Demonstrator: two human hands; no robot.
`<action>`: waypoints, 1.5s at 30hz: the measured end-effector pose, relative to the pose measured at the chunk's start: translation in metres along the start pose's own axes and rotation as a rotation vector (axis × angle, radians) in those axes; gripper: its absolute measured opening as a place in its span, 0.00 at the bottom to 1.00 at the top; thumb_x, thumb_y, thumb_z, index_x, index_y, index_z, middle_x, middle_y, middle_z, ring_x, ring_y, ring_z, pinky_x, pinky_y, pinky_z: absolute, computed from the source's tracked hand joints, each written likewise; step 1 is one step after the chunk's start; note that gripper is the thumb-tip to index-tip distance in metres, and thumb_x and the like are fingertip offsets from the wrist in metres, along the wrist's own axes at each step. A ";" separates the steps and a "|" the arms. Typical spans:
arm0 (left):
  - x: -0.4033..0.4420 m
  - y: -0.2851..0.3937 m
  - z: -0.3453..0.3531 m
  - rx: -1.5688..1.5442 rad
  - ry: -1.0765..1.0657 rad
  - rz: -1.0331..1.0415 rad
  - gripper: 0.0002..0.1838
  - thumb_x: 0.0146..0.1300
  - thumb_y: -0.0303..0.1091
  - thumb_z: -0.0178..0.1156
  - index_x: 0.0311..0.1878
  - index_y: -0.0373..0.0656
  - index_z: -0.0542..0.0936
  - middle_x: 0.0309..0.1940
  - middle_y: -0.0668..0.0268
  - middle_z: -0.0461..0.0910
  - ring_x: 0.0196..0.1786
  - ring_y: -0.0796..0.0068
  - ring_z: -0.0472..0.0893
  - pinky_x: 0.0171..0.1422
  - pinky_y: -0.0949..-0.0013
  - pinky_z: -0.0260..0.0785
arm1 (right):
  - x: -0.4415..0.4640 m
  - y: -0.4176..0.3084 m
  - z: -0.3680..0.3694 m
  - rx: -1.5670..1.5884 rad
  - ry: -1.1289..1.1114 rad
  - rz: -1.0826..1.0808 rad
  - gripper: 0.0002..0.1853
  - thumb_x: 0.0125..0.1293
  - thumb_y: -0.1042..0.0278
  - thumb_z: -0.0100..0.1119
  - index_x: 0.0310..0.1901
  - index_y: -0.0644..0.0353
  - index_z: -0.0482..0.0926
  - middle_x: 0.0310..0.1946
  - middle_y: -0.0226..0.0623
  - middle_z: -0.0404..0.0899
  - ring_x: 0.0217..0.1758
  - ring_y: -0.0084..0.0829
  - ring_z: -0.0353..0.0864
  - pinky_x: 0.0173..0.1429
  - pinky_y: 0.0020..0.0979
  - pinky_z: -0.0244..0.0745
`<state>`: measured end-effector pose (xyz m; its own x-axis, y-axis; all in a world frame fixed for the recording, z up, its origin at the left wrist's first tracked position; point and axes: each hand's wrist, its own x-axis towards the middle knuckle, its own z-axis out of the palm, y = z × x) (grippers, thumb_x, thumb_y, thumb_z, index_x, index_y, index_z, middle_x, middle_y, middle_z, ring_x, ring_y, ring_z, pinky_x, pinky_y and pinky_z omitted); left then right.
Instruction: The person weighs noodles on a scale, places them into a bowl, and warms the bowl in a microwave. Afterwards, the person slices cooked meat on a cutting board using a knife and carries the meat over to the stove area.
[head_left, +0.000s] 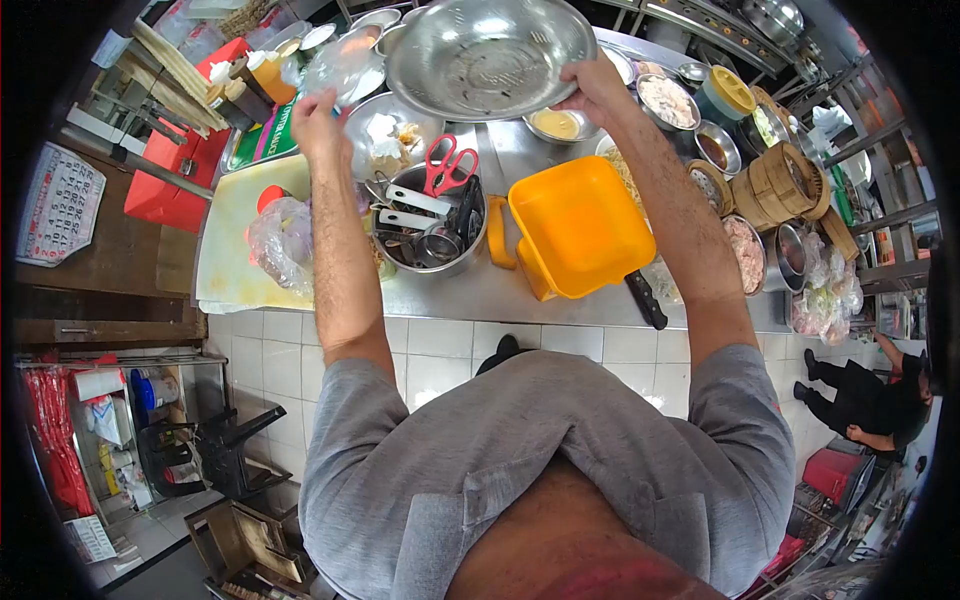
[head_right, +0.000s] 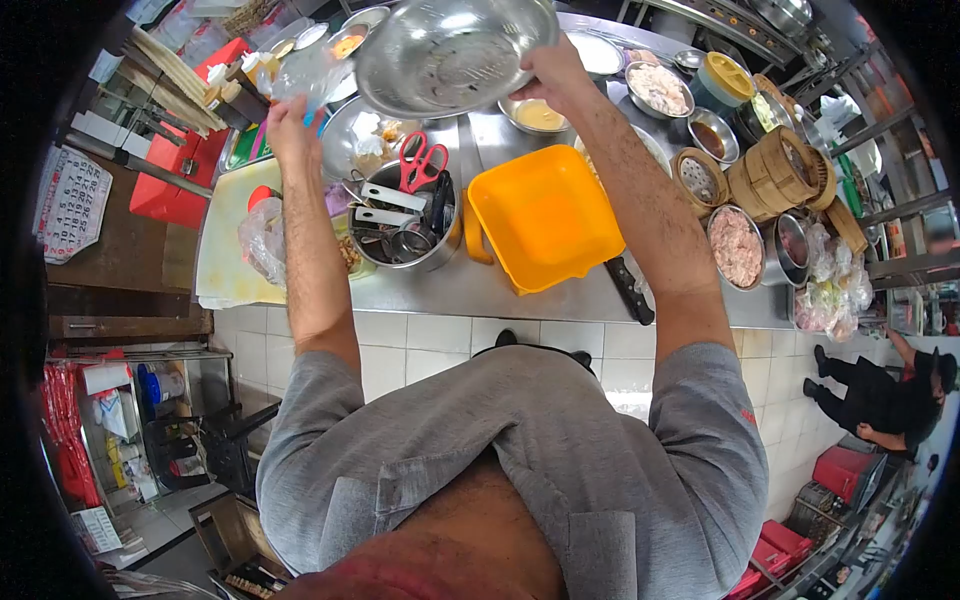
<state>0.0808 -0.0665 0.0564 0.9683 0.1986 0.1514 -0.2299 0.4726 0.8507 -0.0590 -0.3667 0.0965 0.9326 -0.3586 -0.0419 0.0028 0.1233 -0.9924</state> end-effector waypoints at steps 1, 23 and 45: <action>0.010 -0.012 -0.015 -0.002 -0.005 0.000 0.08 0.54 0.22 0.61 0.28 0.40 0.70 0.33 0.66 0.71 0.32 0.73 0.74 0.38 0.66 0.79 | 0.002 0.011 -0.012 0.001 0.004 -0.003 0.29 0.52 0.84 0.45 0.59 0.67 0.55 0.46 0.56 0.69 0.36 0.48 0.81 0.32 0.43 0.84; 0.018 -0.066 -0.123 0.406 0.046 -0.327 0.23 0.63 0.35 0.45 0.61 0.38 0.64 0.53 0.52 0.71 0.46 0.56 0.78 0.40 0.57 0.77 | -0.026 0.045 -0.155 -0.873 0.218 -0.026 0.14 0.60 0.60 0.51 0.36 0.64 0.78 0.22 0.38 0.78 0.19 0.25 0.77 0.20 0.26 0.72; -0.384 0.032 0.038 0.191 -1.452 -0.415 0.17 0.54 0.24 0.62 0.49 0.35 0.75 0.37 0.61 0.76 0.36 0.73 0.77 0.42 0.70 0.71 | -0.095 0.136 -0.241 0.448 0.278 0.477 0.17 0.58 0.83 0.45 0.49 0.81 0.61 0.39 0.58 0.72 0.29 0.48 0.80 0.29 0.38 0.83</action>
<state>-0.2952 -0.1603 0.0446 0.2402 -0.9600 0.1439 -0.0202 0.1433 0.9895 -0.2341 -0.5394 -0.0629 0.7425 -0.3861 -0.5474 -0.1791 0.6731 -0.7176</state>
